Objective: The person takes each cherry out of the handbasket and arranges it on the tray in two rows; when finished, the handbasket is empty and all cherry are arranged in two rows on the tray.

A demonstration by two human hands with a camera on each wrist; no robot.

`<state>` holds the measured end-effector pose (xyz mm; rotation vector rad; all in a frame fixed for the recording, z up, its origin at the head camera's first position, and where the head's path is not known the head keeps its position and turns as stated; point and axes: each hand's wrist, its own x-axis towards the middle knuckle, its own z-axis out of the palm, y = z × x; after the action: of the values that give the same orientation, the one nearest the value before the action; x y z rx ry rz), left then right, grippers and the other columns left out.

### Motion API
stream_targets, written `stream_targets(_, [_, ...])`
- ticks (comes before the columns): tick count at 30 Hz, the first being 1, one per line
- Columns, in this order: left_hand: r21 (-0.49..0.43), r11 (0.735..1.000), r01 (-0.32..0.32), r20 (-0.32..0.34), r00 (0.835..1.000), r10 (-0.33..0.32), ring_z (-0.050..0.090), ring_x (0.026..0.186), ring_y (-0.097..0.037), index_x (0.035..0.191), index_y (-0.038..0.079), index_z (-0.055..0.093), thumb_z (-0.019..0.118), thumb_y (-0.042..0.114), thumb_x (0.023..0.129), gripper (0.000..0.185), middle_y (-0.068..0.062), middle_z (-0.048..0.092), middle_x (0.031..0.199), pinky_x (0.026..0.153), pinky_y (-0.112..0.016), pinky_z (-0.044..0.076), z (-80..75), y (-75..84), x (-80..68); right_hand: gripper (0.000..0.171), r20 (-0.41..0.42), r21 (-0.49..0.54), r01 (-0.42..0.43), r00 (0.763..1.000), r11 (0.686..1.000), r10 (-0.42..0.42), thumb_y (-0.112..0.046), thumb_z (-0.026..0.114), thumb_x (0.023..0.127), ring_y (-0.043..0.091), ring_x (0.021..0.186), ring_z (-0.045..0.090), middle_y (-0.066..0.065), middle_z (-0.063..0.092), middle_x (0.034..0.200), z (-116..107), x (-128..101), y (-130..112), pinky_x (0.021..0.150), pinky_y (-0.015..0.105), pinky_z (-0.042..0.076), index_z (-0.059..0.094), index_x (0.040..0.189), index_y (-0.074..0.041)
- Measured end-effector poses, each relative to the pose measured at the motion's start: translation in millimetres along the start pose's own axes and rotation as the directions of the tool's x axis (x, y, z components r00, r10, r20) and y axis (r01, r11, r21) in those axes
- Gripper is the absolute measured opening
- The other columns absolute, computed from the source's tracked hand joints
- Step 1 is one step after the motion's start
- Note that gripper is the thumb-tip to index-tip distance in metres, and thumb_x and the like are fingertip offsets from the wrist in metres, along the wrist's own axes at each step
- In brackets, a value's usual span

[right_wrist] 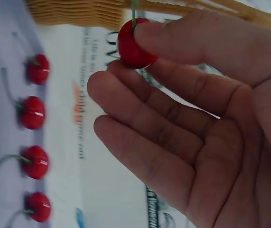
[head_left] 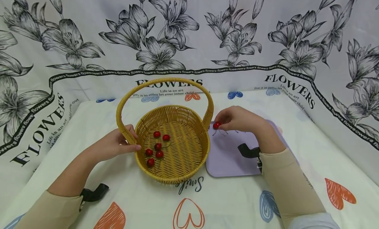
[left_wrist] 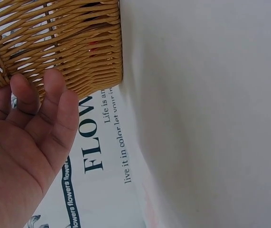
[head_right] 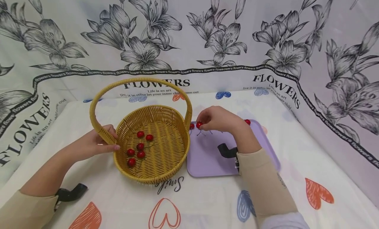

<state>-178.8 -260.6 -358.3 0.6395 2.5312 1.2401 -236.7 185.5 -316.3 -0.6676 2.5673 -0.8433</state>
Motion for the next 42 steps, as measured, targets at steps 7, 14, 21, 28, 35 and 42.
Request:
stream_targets(7, [0.007, 1.000, -0.017, -0.003, 1.000, 0.017, 0.063, 0.098, -0.025, 0.104, 0.008, 0.057, 0.079, 0.021, 0.092, 0.028, -0.004, 0.069, 0.099, 0.080, -0.034, 0.052, 1.4, -3.2, 1.0, 0.018, 0.057, -0.116, 0.038, 0.998, 0.993, -0.031, -0.011, 0.077, 0.089, 0.016, 0.090, 0.065, -0.004, 0.073, 0.094, 28.0, 25.4, 5.0, 0.083, 0.036, 0.054, 0.078, 0.107, -0.012])
stream_targets(14, [-0.002, 0.999, -0.032, -0.006, 0.999, 0.032, 0.063, 0.097, -0.022, 0.103, 0.008, 0.057, 0.078, 0.018, 0.093, 0.026, -0.004, 0.068, 0.099, 0.080, -0.033, 0.052, 0.9, -2.4, -0.2, 0.011, 0.025, -0.190, 0.028, 0.999, 0.981, -0.023, -0.016, 0.080, 0.088, 0.018, 0.078, 0.056, -0.001, 0.064, 0.080, 44.1, 34.0, 3.7, 0.071, 0.033, 0.047, 0.075, 0.097, -0.014])
stream_targets(21, [-0.008, 0.999, -0.038, -0.018, 0.999, 0.038, 0.064, 0.097, -0.020, 0.103, 0.008, 0.058, 0.078, 0.017, 0.093, 0.024, -0.004, 0.068, 0.099, 0.080, -0.033, 0.052, 2.3, -2.5, -1.7, 0.013, 0.025, -0.211, 0.032, 0.999, 0.977, -0.027, -0.016, 0.080, 0.088, 0.019, 0.071, 0.054, 0.002, 0.060, 0.076, 51.0, 38.9, 1.8, 0.065, 0.034, 0.043, 0.070, 0.096, -0.014])
stream_targets(28, [-0.019, 0.999, -0.027, -0.013, 1.000, 0.027, 0.064, 0.098, -0.021, 0.103, 0.007, 0.058, 0.078, 0.016, 0.093, 0.025, -0.006, 0.065, 0.101, 0.080, -0.033, 0.053, 2.2, -2.2, -1.3, 0.019, 0.014, -0.212, 0.020, 1.000, 0.977, -0.017, -0.020, 0.080, 0.088, 0.019, 0.075, 0.053, 0.003, 0.059, 0.079, 49.6, 38.1, 2.7, 0.067, 0.035, 0.042, 0.067, 0.101, -0.015])
stream_targets(35, [-0.018, 0.999, -0.028, -0.005, 1.000, 0.028, 0.063, 0.099, -0.022, 0.103, 0.006, 0.057, 0.078, 0.016, 0.093, 0.025, -0.007, 0.065, 0.101, 0.080, -0.033, 0.053, 1.9, -1.5, 0.8, 0.024, -0.066, -0.146, 0.036, 0.997, 0.989, -0.046, -0.019, 0.078, 0.090, 0.021, 0.078, 0.055, 0.004, 0.061, 0.085, 20.5, 17.2, -4.7, 0.068, 0.036, 0.046, 0.072, 0.112, -0.011])
stream_targets(42, [-0.017, 1.000, -0.023, -0.002, 1.000, 0.023, 0.064, 0.097, -0.021, 0.103, 0.006, 0.057, 0.078, 0.016, 0.093, 0.026, -0.007, 0.066, 0.099, 0.079, -0.033, 0.053, 1.5, -0.7, 1.7, 0.024, -0.194, -0.091, 0.041, 0.979, 0.995, -0.058, -0.022, 0.072, 0.097, 0.021, 0.066, 0.061, 0.006, 0.062, 0.087, -6.6, -13.6, -20.7, 0.058, 0.038, 0.051, 0.069, 0.117, -0.010])
